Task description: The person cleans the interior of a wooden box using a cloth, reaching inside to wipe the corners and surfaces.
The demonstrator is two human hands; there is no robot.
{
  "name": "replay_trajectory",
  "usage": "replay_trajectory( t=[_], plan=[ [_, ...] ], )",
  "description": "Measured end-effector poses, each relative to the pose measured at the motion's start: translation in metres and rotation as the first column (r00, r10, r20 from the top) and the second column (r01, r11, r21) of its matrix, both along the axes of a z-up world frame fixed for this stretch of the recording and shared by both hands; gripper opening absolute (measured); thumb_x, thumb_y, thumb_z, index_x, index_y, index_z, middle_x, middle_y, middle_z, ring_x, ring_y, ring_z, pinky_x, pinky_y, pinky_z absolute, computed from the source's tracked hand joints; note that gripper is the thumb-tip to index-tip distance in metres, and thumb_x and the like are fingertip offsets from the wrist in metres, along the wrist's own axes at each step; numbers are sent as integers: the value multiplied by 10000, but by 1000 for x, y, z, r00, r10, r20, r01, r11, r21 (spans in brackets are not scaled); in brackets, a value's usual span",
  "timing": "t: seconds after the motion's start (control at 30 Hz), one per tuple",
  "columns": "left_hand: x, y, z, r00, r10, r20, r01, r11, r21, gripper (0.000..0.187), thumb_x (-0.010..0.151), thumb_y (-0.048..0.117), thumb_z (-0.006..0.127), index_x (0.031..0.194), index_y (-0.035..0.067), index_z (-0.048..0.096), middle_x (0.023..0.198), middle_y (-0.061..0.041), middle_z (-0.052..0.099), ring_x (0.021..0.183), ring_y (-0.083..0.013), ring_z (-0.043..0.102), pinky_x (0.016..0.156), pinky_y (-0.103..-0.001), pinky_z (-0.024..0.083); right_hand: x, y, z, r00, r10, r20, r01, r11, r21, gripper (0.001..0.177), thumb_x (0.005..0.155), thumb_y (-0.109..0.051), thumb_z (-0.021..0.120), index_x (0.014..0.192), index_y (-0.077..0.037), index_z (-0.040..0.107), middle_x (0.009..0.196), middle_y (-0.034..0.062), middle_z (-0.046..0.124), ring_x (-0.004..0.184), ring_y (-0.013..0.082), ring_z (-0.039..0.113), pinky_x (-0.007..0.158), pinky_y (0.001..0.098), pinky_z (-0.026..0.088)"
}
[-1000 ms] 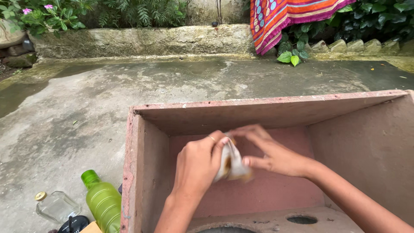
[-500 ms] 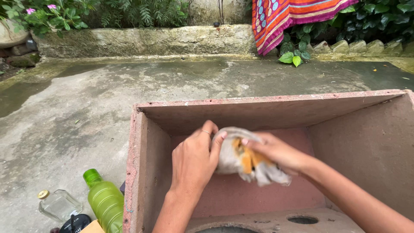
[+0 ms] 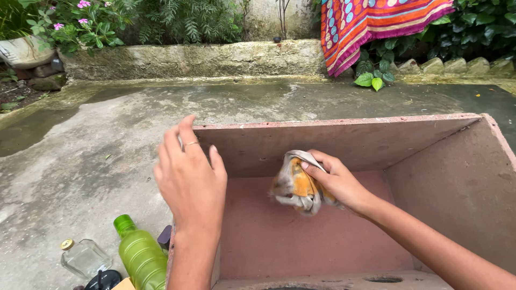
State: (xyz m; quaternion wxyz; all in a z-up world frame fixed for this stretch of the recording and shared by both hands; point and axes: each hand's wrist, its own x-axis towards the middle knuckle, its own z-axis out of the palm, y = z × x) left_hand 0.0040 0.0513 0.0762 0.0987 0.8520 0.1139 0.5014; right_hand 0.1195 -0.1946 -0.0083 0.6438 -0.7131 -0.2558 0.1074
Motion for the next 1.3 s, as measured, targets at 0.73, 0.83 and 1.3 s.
replay_trajectory(
  t=[0.73,0.83,1.3],
  plan=[
    [2,46,-8,881,-443,-167,319,816,-482,684,940,210,581,1567,248,312,1476,-187,521,1240,-438,580,998,-489,494,-61,160,24,629,439,-641,163,732,661,408,954,-349,449,1239,-99,599,1218,130,685,1107,287,652,977,465,504],
    [-7,46,-7,872,-463,-158,313,776,-547,710,936,223,582,1583,255,293,1417,-188,552,1227,-435,586,986,-489,493,-82,205,36,671,447,-591,286,580,763,439,1007,-341,435,1297,-50,590,1267,126,678,1179,268,649,1052,411,484],
    [-37,45,-13,880,-467,-92,359,779,-515,709,905,135,580,1564,172,321,1358,-208,587,1134,-462,628,899,-507,523,-99,259,-33,866,48,-498,288,766,575,411,1047,-453,341,1352,-239,514,1105,20,630,963,162,640,803,332,561]
  ],
)
